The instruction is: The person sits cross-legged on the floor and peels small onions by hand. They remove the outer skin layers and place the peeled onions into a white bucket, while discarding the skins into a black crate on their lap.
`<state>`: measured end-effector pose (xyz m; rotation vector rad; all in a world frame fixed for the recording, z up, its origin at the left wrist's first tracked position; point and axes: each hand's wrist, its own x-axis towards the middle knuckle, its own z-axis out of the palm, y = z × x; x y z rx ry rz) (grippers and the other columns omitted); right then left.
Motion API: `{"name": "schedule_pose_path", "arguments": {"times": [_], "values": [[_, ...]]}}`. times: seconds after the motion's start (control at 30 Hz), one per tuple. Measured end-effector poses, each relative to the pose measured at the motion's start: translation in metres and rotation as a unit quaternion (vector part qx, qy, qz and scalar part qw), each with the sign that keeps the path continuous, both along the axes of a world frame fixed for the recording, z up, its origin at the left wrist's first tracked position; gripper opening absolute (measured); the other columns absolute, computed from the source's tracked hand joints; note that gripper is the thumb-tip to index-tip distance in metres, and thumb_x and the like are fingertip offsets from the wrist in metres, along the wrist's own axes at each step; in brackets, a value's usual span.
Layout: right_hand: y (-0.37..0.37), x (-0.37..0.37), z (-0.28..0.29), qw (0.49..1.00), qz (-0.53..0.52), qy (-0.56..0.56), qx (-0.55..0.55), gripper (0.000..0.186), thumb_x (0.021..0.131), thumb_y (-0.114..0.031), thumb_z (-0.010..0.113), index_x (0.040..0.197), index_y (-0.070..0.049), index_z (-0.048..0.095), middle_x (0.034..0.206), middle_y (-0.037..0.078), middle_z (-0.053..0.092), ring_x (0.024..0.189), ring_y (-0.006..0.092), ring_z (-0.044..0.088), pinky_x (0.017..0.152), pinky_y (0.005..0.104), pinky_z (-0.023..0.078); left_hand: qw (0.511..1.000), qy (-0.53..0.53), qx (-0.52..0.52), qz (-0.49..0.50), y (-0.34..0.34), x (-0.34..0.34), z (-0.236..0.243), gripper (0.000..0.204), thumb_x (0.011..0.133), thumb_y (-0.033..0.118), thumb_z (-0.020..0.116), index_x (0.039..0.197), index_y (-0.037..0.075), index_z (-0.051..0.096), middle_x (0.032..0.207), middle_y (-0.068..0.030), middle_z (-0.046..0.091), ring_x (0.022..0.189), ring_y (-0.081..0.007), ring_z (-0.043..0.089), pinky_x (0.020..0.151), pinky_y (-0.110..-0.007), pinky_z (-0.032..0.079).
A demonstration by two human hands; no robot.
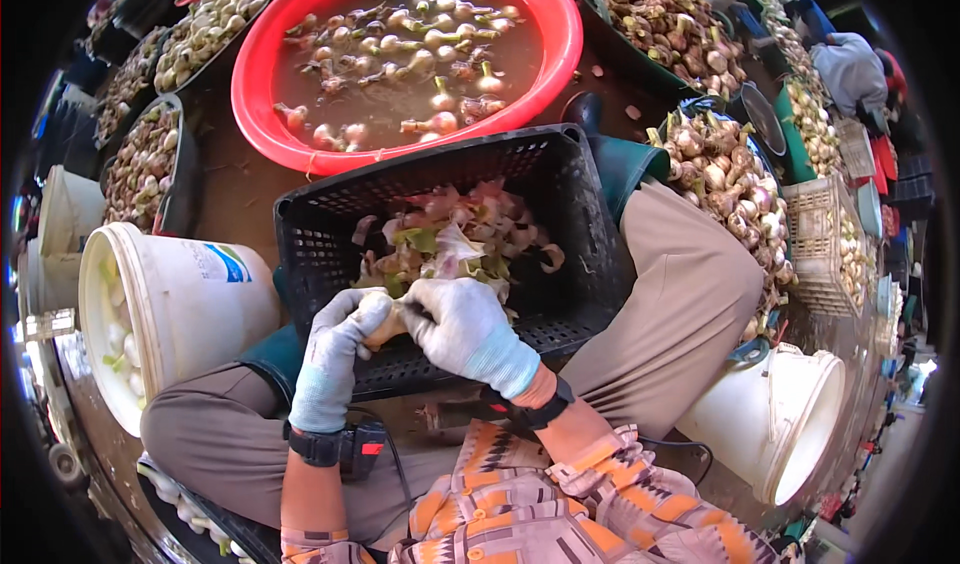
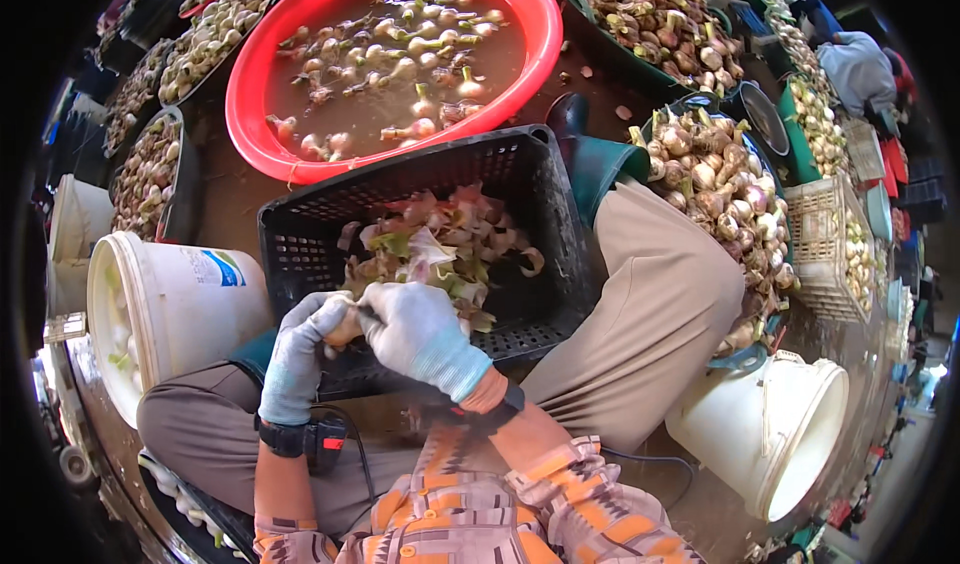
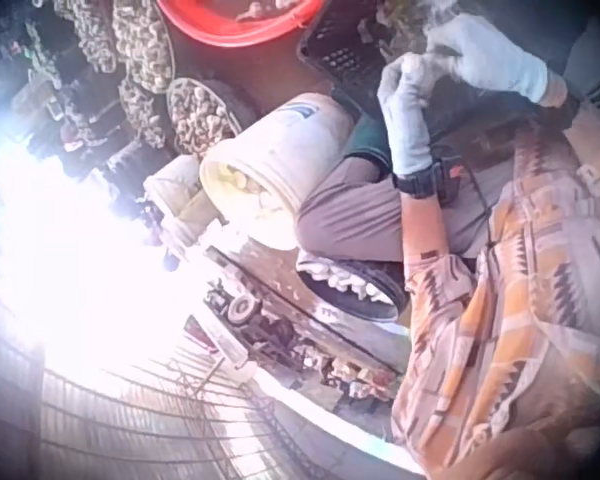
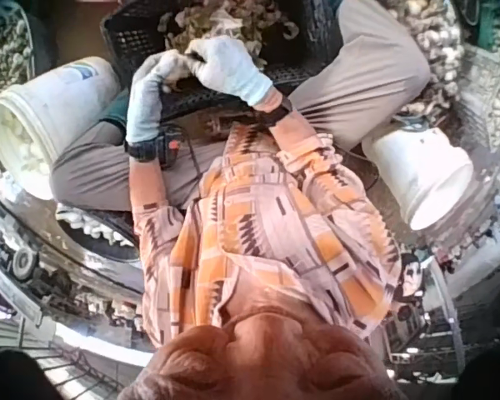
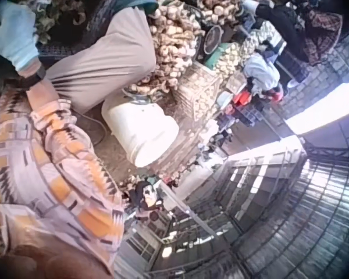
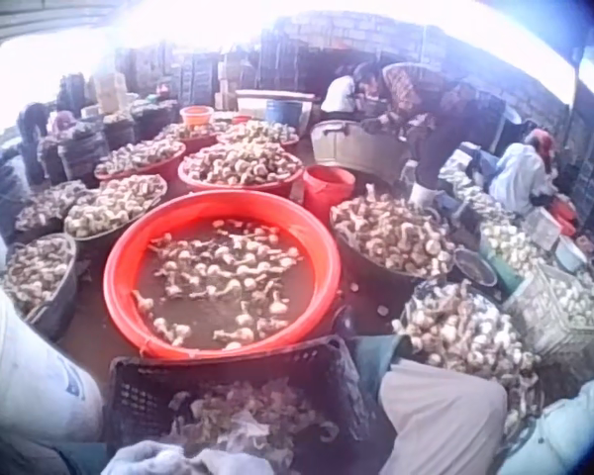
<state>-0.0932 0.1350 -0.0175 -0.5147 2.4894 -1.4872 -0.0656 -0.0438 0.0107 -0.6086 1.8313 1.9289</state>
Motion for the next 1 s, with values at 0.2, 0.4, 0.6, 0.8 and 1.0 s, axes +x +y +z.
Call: {"name": "schedule_pose_path", "arguments": {"times": [0.2,0.4,0.6,0.8,1.0], "values": [[0.008,-0.003,-0.007,0.990,-0.006,-0.116,-0.083,0.033,0.086,-0.030,0.071,0.100,0.000,0.070,0.087,0.020,0.070,0.083,0.0357,0.068,0.077,0.0414,0.052,0.995,0.085,0.052,0.018,-0.002,-0.002,0.007,0.050,0.082,0.008,0.075,0.128,-0.002,0.060,0.114,-0.0066,0.065,0.104,-0.0148,0.060,0.095,-0.029,0.047],[-0.010,-0.006,0.001,0.835,-0.054,-0.380,-0.393,0.028,0.091,-0.020,0.071,0.110,-0.001,0.069,0.103,0.002,0.069,0.088,0.0098,0.061,0.077,0.0271,0.051,0.977,0.114,0.170,0.060,-0.016,0.005,0.008,0.058,0.087,0.017,0.074,0.137,-0.004,0.052,0.108,-0.0055,0.067,0.082,-0.0075,0.058,0.074,-0.023,0.048],[-0.006,0.001,0.004,0.955,-0.051,-0.198,-0.216,0.026,0.096,-0.020,0.064,0.110,0.002,0.066,0.090,0.003,0.069,0.083,0.0073,0.058,0.074,0.0250,0.050,0.991,0.089,0.095,0.014,-0.006,-0.005,-0.004,0.051,0.086,0.023,0.077,0.126,-0.002,0.059,0.112,-0.0071,0.066,0.095,-0.0121,0.064,0.081,-0.025,0.053],[-0.009,-0.007,-0.001,0.931,-0.106,-0.172,-0.305,0.026,0.097,-0.017,0.061,0.114,0.003,0.066,0.094,0.004,0.068,0.085,0.0114,0.063,0.076,0.0258,0.051,0.962,0.112,0.238,0.065,0.007,-0.001,-0.001,0.050,0.087,0.019,0.073,0.126,-0.006,0.054,0.112,-0.0104,0.065,0.092,-0.0173,0.064,0.082,-0.031,0.053],[0.000,-0.024,-0.038,0.867,-0.233,-0.261,-0.354,0.017,0.098,-0.010,0.052,0.098,0.001,0.065,0.085,0.005,0.069,0.074,0.0130,0.062,0.067,0.0293,0.052,0.969,0.091,0.228,0.044,0.004,-0.002,-0.026,0.053,0.090,0.023,0.069,0.132,-0.003,0.050,0.117,-0.0132,0.064,0.109,-0.0232,0.063,0.095,-0.036,0.051]]}}
